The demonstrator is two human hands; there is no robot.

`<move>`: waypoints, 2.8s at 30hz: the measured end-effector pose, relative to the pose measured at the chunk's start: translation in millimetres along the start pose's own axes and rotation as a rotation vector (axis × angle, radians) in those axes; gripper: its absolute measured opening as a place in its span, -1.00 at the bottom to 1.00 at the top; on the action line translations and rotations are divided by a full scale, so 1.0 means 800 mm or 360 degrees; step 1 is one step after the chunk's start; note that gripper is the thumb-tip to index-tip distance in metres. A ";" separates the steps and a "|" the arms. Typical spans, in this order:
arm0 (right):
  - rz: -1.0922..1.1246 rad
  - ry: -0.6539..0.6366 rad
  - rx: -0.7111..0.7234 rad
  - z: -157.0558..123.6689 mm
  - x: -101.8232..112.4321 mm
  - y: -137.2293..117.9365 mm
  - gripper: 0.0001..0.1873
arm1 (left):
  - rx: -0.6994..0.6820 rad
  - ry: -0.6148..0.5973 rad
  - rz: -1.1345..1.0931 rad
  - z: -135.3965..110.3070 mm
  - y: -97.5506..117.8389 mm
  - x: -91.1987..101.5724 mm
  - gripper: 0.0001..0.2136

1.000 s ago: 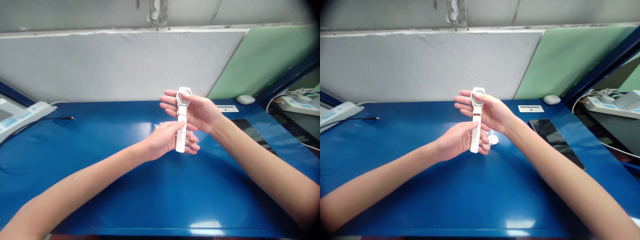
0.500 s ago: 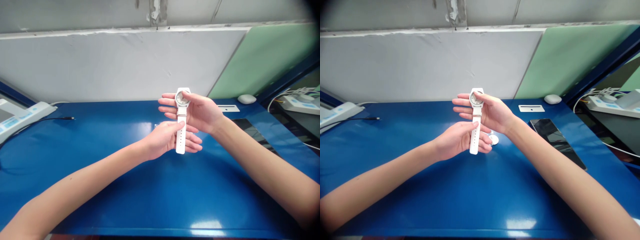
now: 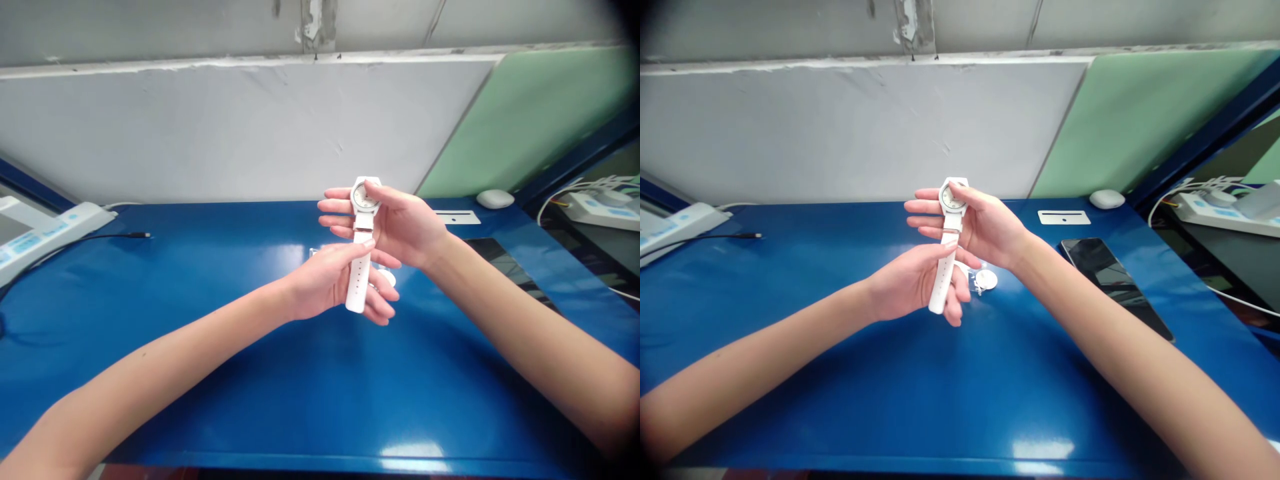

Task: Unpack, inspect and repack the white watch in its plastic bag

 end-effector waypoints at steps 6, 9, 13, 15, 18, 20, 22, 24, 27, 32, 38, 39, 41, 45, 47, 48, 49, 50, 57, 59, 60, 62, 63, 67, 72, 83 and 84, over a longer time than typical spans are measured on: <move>0.0022 -0.0026 -0.0027 0.000 -0.003 -0.002 -0.56 | -0.0065 -0.0163 -0.0086 0.001 -0.001 -0.004 -0.70; 0.0029 -0.0023 -0.0034 0.000 -0.002 -0.003 -0.55 | -0.0085 -0.0063 -0.0078 0.000 0.000 -0.007 -0.69; 0.0041 -0.0023 -0.0043 0.001 -0.001 -0.003 -0.54 | -0.0077 0.0111 -0.0037 0.001 0.000 -0.009 -0.68; 0.0045 -0.0019 -0.0045 0.001 -0.001 -0.002 -0.54 | -0.0068 0.0185 -0.0027 0.001 0.000 -0.010 -0.68; 0.0028 0.0011 -0.0045 0.001 -0.001 -0.002 -0.54 | -0.0066 0.0237 -0.0018 0.001 0.000 -0.009 -0.70; 0.0013 0.0029 -0.0032 0.000 -0.001 -0.002 -0.54 | -0.0079 0.0222 -0.0001 0.000 0.000 -0.008 -0.70; 0.0003 0.0041 -0.0010 0.000 -0.001 -0.003 -0.54 | -0.0088 0.0132 0.0018 -0.001 0.001 -0.009 -0.69; -0.0011 0.0059 0.0010 0.000 -0.001 -0.004 -0.54 | -0.0088 -0.0008 0.0036 -0.002 0.003 -0.010 -0.70; -0.0028 0.0076 0.0028 -0.001 0.000 -0.005 -0.55 | -0.0092 -0.0131 0.0053 -0.004 0.005 -0.011 -0.71; -0.0018 0.0082 0.0037 -0.001 0.000 -0.005 -0.57 | -0.0071 0.0009 0.0006 -0.002 0.003 -0.008 -0.70; 0.0031 0.0021 0.0034 0.000 0.001 -0.004 -0.58 | -0.0072 0.0169 -0.0025 -0.001 -0.001 -0.006 -0.69; 0.0030 0.0017 0.0030 0.000 0.002 -0.004 -0.59 | -0.0070 0.0171 -0.0027 -0.002 -0.001 -0.006 -0.69; 0.0020 0.0022 0.0018 0.000 0.002 -0.003 -0.60 | -0.0063 0.0168 -0.0032 -0.002 0.000 -0.006 -0.68; 0.0023 0.0051 -0.0008 0.001 0.001 -0.003 -0.58 | -0.0050 0.0113 -0.0026 -0.002 -0.001 -0.005 -0.66; 0.0037 0.0062 -0.0022 0.001 0.000 -0.003 -0.55 | -0.0041 0.0028 -0.0003 -0.002 -0.001 -0.006 -0.65; 0.0045 0.0063 -0.0025 0.001 0.000 -0.002 -0.54 | -0.0032 -0.0023 0.0013 -0.001 -0.001 -0.006 -0.64; 0.0053 0.0063 -0.0026 0.001 0.000 -0.002 -0.54 | -0.0025 -0.0071 0.0029 -0.001 -0.001 -0.007 -0.64; 0.0060 0.0062 -0.0023 0.001 -0.001 -0.002 -0.54 | -0.0018 -0.0110 0.0045 -0.001 -0.002 -0.007 -0.63; 0.0047 0.0087 -0.0013 0.001 0.000 -0.002 -0.60 | -0.0044 -0.0035 0.0045 0.000 -0.004 -0.003 -0.66; 0.0047 0.0093 -0.0010 0.001 0.001 -0.002 -0.61 | -0.0050 0.0024 0.0034 0.000 -0.004 -0.001 -0.67; 0.0050 0.0090 -0.0009 0.001 0.001 -0.002 -0.61 | -0.0051 0.0044 0.0030 0.001 -0.004 -0.001 -0.67; 0.0057 0.0080 -0.0005 0.001 0.001 -0.002 -0.60 | -0.0050 0.0054 0.0029 0.001 -0.003 -0.001 -0.66; 0.0057 0.0078 -0.0003 0.000 0.001 -0.002 -0.59 | -0.0050 0.0050 0.0032 0.000 -0.003 -0.001 -0.66; 0.0030 0.0077 -0.0023 0.000 0.003 -0.002 -0.56 | -0.0054 0.0009 0.0049 -0.001 -0.001 -0.003 -0.68; 0.0008 0.0075 -0.0018 0.000 0.003 -0.003 -0.54 | -0.0051 -0.0001 0.0058 0.000 -0.002 -0.001 -0.69; -0.0011 0.0099 0.0038 -0.002 0.003 -0.008 -0.63 | -0.0050 0.0221 0.0084 -0.001 0.001 0.000 -0.72; -0.0025 0.0110 0.0047 -0.002 0.003 -0.007 -0.66 | -0.0054 0.0243 0.0092 -0.001 0.001 0.000 -0.72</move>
Point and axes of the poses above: each hand's wrist, its own z-axis towards the middle knuckle, its own x-axis out of the back of the hand, y = z × x, the point moved 2 cm from there along z, towards the middle knuckle, and after that the axes turned 12 degrees about x, right-handed, at the moved point
